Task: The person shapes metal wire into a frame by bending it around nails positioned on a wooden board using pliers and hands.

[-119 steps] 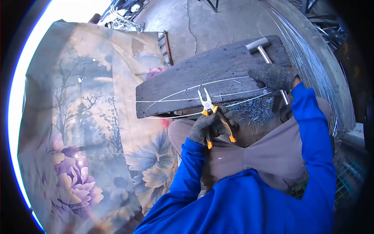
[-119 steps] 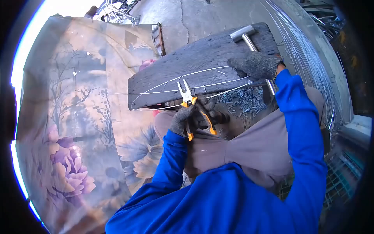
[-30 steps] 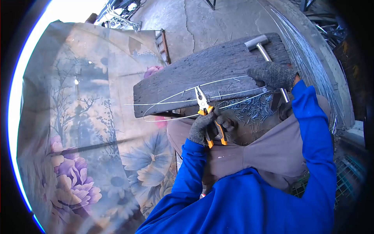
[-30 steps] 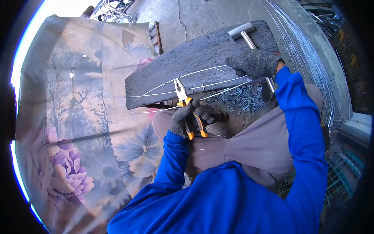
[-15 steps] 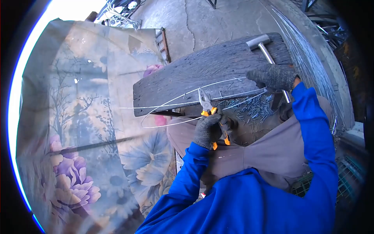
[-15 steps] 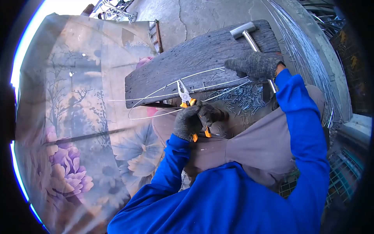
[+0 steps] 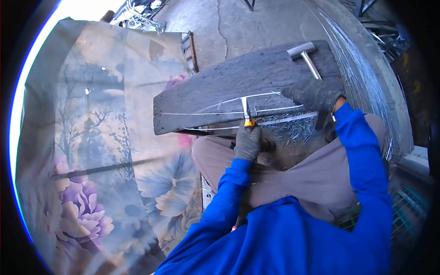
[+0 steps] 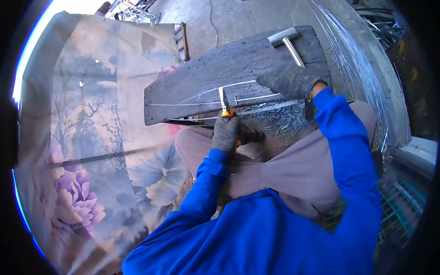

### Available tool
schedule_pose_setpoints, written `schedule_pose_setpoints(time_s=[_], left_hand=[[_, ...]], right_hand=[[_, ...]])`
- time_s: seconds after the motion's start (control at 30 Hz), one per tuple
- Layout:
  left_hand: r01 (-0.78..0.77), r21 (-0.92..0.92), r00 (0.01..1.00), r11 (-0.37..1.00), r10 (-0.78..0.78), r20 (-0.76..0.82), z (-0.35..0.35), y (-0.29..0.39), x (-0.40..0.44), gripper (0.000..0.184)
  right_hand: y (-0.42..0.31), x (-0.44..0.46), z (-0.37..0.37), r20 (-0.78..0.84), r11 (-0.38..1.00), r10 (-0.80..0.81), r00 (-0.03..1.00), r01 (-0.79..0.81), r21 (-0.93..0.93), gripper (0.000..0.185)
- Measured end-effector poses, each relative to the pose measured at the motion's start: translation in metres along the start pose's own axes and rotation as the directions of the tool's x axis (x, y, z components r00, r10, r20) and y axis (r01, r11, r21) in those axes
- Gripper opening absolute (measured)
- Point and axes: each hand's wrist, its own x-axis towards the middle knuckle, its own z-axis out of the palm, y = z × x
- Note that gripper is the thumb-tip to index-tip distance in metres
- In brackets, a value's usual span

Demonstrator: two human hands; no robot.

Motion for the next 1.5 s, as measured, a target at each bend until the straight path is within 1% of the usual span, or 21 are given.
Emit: schedule_pose_setpoints(time_s=[0.03,0.07,0.13,0.27,0.33,0.37,0.47,0.6,0.7,0.77,0.8,0.83,0.87,0.9,0.97,1.0,1.07,1.13,1.17,1.27,1.5], left_hand=[[0.230,-0.171,0.970,0.958,-0.212,0.117,-0.002,0.003,-0.001,0.011],[0.229,-0.165,0.970,0.959,-0.211,0.124,-0.005,0.010,-0.005,0.011],[0.325,-0.249,0.911,0.912,-0.232,0.340,-0.010,0.020,-0.011,0.013],[0.441,-0.423,0.844,0.792,-0.205,0.496,-0.012,0.044,-0.021,0.019],[0.482,-0.529,0.816,0.698,-0.137,0.562,-0.004,0.041,-0.023,0.028],[0.473,-0.555,0.781,0.684,-0.034,0.624,-0.006,0.038,-0.022,0.035],[0.476,-0.466,0.767,0.746,-0.093,0.635,-0.015,0.036,-0.025,0.040],[0.396,-0.404,0.764,0.825,-0.051,0.644,-0.026,0.041,-0.029,0.044],[0.466,-0.488,0.767,0.738,-0.063,0.638,-0.032,0.033,-0.029,0.048],[0.535,-0.642,0.778,0.549,-0.024,0.628,-0.037,0.044,-0.029,0.052],[0.529,-0.646,0.782,0.550,-0.022,0.622,-0.041,0.050,-0.029,0.052],[0.527,-0.680,0.783,0.510,0.022,0.622,-0.046,0.056,-0.030,0.055],[0.525,-0.712,0.782,0.466,0.065,0.620,-0.050,0.059,-0.030,0.057],[0.517,-0.739,0.790,0.431,0.093,0.606,-0.052,0.057,-0.030,0.062],[0.487,-0.762,0.801,0.427,0.128,0.584,-0.062,0.045,-0.025,0.064],[0.459,-0.781,0.811,0.423,0.160,0.563,-0.067,0.054,-0.024,0.066],[0.399,-0.770,0.842,0.498,0.132,0.523,-0.085,0.071,-0.028,0.066],[0.390,-0.724,0.867,0.569,0.039,0.497,-0.098,0.077,-0.027,0.072],[0.386,-0.591,0.894,0.708,-0.131,0.428,-0.125,0.004,-0.011,0.071],[0.363,-0.667,0.893,0.650,-0.039,0.447,-0.117,0.037,-0.017,0.069],[0.365,-0.768,0.902,0.526,0.005,0.432,-0.105,0.049,-0.021,0.060]], right_hand=[[0.002,0.000,0.006,0.067,0.995,0.084,0.994,-0.087,0.042,0.049],[0.001,0.000,0.001,0.064,0.994,0.093,0.994,-0.096,0.045,0.049],[0.000,-0.001,-0.007,0.128,0.975,0.167,0.978,-0.183,0.123,0.046],[0.001,-0.001,-0.006,0.071,0.978,0.197,0.978,-0.201,0.059,0.045],[0.006,0.000,-0.004,0.113,0.974,0.203,0.973,-0.213,0.079,0.046],[0.005,0.002,-0.011,0.157,0.969,0.210,0.965,-0.227,0.099,0.047],[0.001,0.003,-0.034,0.165,0.986,0.157,0.974,-0.164,0.030,0.050],[0.018,-0.005,-0.021,0.144,0.987,0.153,0.978,-0.158,0.022,0.044],[0.024,-0.010,-0.014,0.131,0.966,0.214,0.968,-0.230,0.121,0.048],[0.038,-0.012,0.009,-0.024,0.974,0.166,0.986,-0.160,0.162,0.033],[0.026,-0.007,-0.011,-0.027,0.975,0.160,0.987,-0.154,0.160,0.033],[0.014,-0.006,-0.033,0.121,0.814,0.403,0.907,-0.416,0.405,0.028],[0.005,-0.004,-0.048,0.323,0.527,0.564,0.760,-0.632,0.567,0.032],[0.005,-0.005,-0.047,0.321,0.531,0.562,0.762,-0.630,0.567,0.032],[0.008,-0.010,-0.044,0.343,0.320,0.619,0.706,-0.626,0.711,0.050],[0.007,-0.012,-0.046,0.342,0.322,0.618,0.708,-0.624,0.712,0.050],[0.001,-0.015,-0.053,0.329,0.233,0.622,0.710,-0.569,0.789,0.053],[0.000,-0.021,-0.045,0.257,0.263,0.617,0.744,-0.503,0.823,0.053],[0.001,-0.022,-0.042,0.184,0.291,0.615,0.767,-0.437,0.851,0.053],[0.006,-0.019,-0.047,0.287,0.282,0.606,0.742,-0.537,0.795,0.053],[-0.001,-0.020,-0.054,0.287,0.309,0.638,0.714,-0.579,0.754,0.057]])
